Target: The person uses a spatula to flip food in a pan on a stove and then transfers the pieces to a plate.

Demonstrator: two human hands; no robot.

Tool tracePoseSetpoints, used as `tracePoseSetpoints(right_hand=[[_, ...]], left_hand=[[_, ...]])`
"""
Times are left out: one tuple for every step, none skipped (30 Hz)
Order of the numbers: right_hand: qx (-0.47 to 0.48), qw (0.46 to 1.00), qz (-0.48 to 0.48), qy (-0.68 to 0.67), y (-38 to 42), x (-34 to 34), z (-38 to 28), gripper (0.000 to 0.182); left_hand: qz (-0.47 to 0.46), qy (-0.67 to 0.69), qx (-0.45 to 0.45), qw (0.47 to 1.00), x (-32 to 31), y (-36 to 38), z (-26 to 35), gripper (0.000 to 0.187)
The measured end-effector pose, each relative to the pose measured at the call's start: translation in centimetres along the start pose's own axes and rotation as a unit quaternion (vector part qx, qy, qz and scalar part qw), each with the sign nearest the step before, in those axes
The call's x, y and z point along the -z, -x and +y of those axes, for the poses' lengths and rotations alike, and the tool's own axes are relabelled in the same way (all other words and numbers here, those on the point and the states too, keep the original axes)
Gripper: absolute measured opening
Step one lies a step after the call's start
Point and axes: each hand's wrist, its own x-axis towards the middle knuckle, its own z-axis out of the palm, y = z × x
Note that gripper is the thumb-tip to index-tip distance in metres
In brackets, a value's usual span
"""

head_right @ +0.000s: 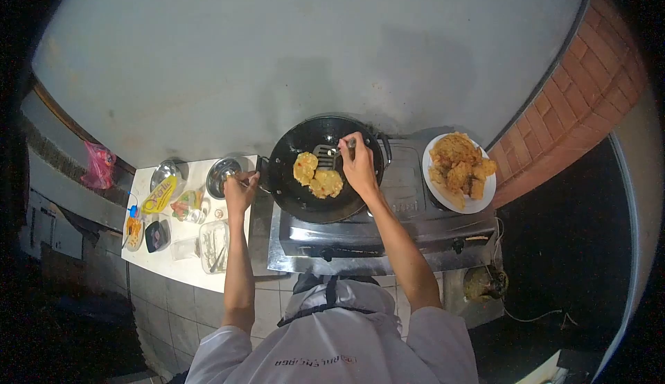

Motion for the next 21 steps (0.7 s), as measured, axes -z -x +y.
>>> tracePoseSetpoints(right_hand=[[0.001, 1.000, -0.001, -0.001, -0.1, -0.3, 0.3, 0.007], [0.010, 1.000, 0.024, -0.006, -0.2, -0.5, 0.2, 0.007], [0.019, 0.999, 0.050, -0.010, -0.3, -0.7, 0.2, 0.008], [0.019, 0.999, 0.049, -0.011, -0.2, -0.6, 0.1, 0.008], [0.008, 0.999, 0.029, 0.016, 0.0, -0.4, -0.4, 0.010], [-0.003, 0.999, 0.009, 0.042, 0.3, -0.3, -0.9, 0.012], [-0.003, 0.999, 0.009, 0.041, 0.5, -0.2, -1.4, 0.012], [0.015, 0.999, -0.003, 0.041, 0.8, -0.3, -1.8, 0.013], [0.032, 0.999, -0.016, 0.040, 1.0, -0.3, -2.2, 0.014], [0.018, 0.999, -0.034, 0.038, 1.3, -0.2, -2.5, 0.014], [0.018, 0.999, -0.034, 0.038, 1.5, -0.1, -2.5, 0.014], [0.002, 0.998, -0.046, 0.045, 1.7, 0.1, -2.6, 0.014], [-0.013, 0.997, -0.057, 0.053, 1.8, 0.1, -2.6, 0.014], [-0.014, 0.997, -0.057, 0.053, 2.0, 0.2, -2.7, 0.014], [-0.018, 0.998, -0.028, 0.048, 2.1, 0.2, -2.8, 0.014], [-0.021, 0.999, 0.002, 0.043, 2.2, 0.2, -2.8, 0.015], [-0.021, 0.999, 0.003, 0.043, 2.3, 0.2, -2.2, 0.015], [-0.036, 0.998, 0.042, 0.031, 2.3, 0.2, -1.2, 0.014], [-0.050, 0.995, 0.080, 0.019, 2.3, 0.2, -0.4, 0.014], [-0.068, 0.993, 0.093, 0.014, 2.4, 0.4, -0.7, 0.014], [-0.067, 0.993, 0.093, 0.014, 2.5, 0.4, -0.6, 0.014]], left_hand=[[0.001, 0.001, 0.005, 1.000, 0.1, 0.1, 0.2, 0.025], [0.002, 0.001, 0.006, 1.000, 0.1, 0.1, 0.1, 0.025], [0.002, 0.005, 0.003, 1.000, 0.1, 0.1, 0.1, 0.024], [0.002, 0.010, 0.000, 1.000, 0.1, 0.1, 0.0, 0.024], [0.002, 0.010, 0.000, 1.000, 0.0, 0.0, 0.0, 0.024], [0.001, 0.013, 0.001, 1.000, 0.0, 0.0, 0.0, 0.024], [0.000, 0.015, 0.002, 1.000, 0.0, 0.0, -0.1, 0.023], [0.000, 0.015, 0.002, 1.000, 0.0, -0.1, 0.0, 0.023], [0.001, 0.008, 0.000, 1.000, 0.1, 0.0, 0.1, 0.022], [0.002, 0.001, -0.002, 1.000, 0.1, 0.0, 0.2, 0.022], [0.002, 0.000, -0.002, 1.000, 0.1, 0.1, 0.3, 0.022], [0.007, -0.002, -0.009, 1.000, 0.2, 0.1, 0.4, 0.022], [0.013, -0.003, -0.017, 1.000, 0.2, 0.1, 0.5, 0.021], [0.012, -0.003, -0.017, 1.000, 0.2, 0.2, 0.5, 0.021], [0.015, -0.003, -0.016, 1.000, 0.2, 0.2, 0.6, 0.022], [0.017, -0.003, -0.015, 1.000, 0.2, 0.2, 0.6, 0.022], [0.017, -0.003, -0.015, 1.000, 0.2, 0.2, 0.5, 0.022], [0.016, -0.007, -0.008, 1.000, 0.0, 0.2, 0.4, 0.022], [0.015, -0.010, 0.000, 1.000, -0.1, 0.1, 0.1, 0.023], [0.016, -0.010, 0.000, 1.000, -0.2, 0.1, -0.1, 0.023], [0.017, -0.014, -0.006, 1.000, -0.3, 0.0, -0.3, 0.023]])
